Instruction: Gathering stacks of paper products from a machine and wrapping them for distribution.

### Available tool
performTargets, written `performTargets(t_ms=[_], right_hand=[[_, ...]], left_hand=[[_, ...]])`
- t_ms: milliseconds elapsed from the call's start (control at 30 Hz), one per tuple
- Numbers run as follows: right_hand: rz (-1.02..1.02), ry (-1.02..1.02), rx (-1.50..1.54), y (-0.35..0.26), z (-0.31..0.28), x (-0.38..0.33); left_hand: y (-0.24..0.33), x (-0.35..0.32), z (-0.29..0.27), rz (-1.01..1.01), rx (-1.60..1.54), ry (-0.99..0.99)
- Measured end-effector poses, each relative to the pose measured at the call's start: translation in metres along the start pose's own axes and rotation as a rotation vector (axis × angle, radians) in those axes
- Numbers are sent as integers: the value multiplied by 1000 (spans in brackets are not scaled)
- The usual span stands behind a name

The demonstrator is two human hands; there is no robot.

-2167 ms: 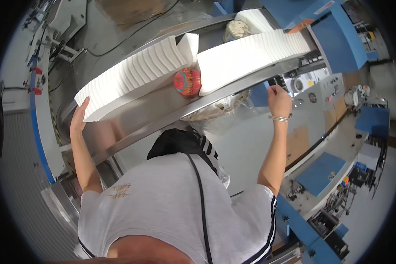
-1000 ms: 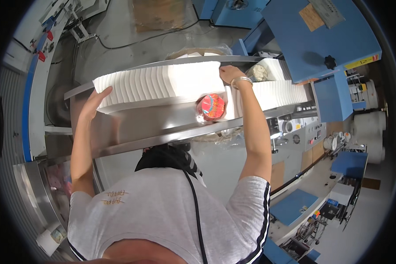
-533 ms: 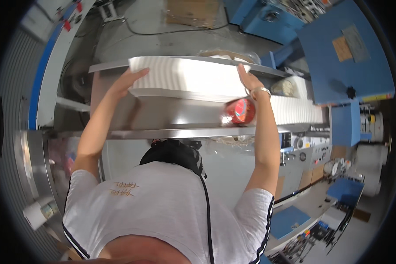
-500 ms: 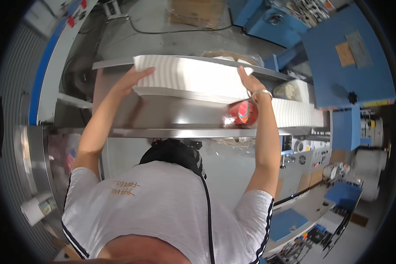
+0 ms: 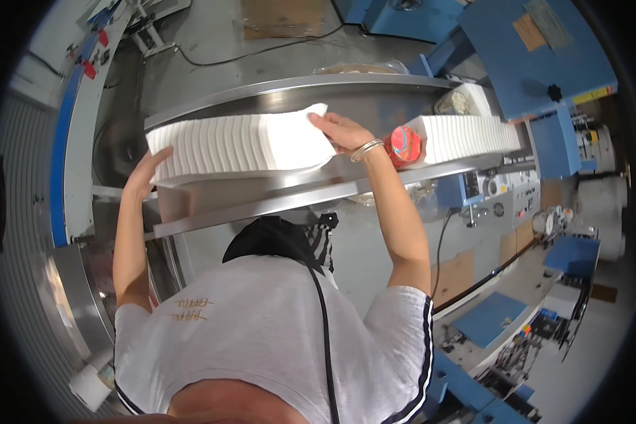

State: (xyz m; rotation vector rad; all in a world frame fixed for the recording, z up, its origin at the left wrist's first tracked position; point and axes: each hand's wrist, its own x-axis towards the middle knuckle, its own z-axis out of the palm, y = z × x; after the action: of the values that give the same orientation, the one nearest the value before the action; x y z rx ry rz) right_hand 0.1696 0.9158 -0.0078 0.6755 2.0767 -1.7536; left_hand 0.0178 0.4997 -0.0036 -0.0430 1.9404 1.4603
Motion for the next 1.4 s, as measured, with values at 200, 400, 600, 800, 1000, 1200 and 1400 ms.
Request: performTargets(t_ms=[200,400,600,800,1000,1200,1400], right_hand=[[-59,100,-17,4,18,-29],[5,-100,212,28,-10,-19],[-80,-154,334,36,-19,-2],[-202,-108,176,21,22,-19],[-170,-143,366,21,25,-47],[-176,-38,377,25,22,-51],[-194,20,293,19,26,-47]], left_hand=[[-15,-24,14,18,-142,-7],[-6,-35,28,-15,-106,37],[-32,-9,7,-45,-322,-40],[6,-32,68,11,-23,-40],[6,-44,93,-13,-8,54],[18,-52,99,50,-110,-6],[-37,-20,81,82,-202,27]])
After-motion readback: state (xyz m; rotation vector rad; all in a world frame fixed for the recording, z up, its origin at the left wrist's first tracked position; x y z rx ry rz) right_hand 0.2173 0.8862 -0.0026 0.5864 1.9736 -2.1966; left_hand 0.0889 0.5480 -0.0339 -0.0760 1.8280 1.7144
